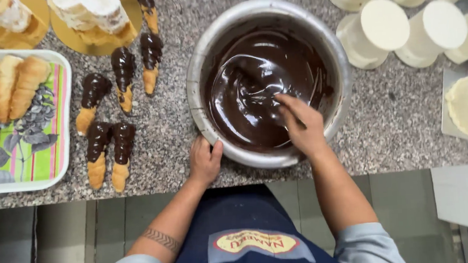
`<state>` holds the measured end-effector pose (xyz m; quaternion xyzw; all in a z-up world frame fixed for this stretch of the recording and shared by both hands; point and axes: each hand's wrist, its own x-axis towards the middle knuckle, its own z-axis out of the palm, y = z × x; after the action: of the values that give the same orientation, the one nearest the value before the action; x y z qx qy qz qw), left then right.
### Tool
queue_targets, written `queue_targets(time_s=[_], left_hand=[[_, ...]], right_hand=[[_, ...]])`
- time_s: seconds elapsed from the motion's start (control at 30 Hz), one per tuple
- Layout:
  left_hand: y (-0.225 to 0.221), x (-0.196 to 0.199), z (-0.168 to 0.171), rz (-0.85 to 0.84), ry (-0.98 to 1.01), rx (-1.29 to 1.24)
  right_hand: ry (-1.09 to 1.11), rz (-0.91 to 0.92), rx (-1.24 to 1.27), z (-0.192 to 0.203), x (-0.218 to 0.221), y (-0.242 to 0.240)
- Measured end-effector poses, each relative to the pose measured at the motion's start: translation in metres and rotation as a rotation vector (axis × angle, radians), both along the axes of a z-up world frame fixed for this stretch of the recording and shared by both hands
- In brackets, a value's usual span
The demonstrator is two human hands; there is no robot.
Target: The person breaks chocolate bars into a bowl of melted chocolate and stirs it with a spatula.
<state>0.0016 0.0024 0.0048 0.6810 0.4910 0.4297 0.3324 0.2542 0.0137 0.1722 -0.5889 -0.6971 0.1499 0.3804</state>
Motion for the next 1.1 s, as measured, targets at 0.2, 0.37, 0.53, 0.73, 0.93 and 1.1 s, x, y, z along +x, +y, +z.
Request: queue_targets(time_s=[0.2, 0.37, 0.53, 0.73, 0.93, 1.1], left_hand=[[-0.003, -0.001, -0.004, 0.003, 0.024, -0.011], [-0.004, 0.000, -0.003, 0.008, 0.035, -0.003], [-0.004, -0.001, 0.000, 0.014, 0.041, -0.038], [-0.003, -0.001, 0.006, 0.004, 0.028, -0.018], [-0.003, -0.001, 0.001, 0.009, 0.039, -0.065], [-0.004, -0.001, 0.000, -0.001, 0.057, -0.070]], right_hand=[[-0.325, -0.063, -0.093, 0.050, 0.044, -0.040], [-0.173, 0.117, -0.207, 0.043, 0.015, -0.059], [-0.272, 0.036, 0.059, 0.023, 0.001, -0.001], [-0.337, 0.019, -0.208, 0.056, 0.031, -0.056], [-0.182, 0.101, 0.014, 0.011, -0.005, -0.014], [-0.338, -0.107, -0.035, 0.037, 0.033, -0.026]])
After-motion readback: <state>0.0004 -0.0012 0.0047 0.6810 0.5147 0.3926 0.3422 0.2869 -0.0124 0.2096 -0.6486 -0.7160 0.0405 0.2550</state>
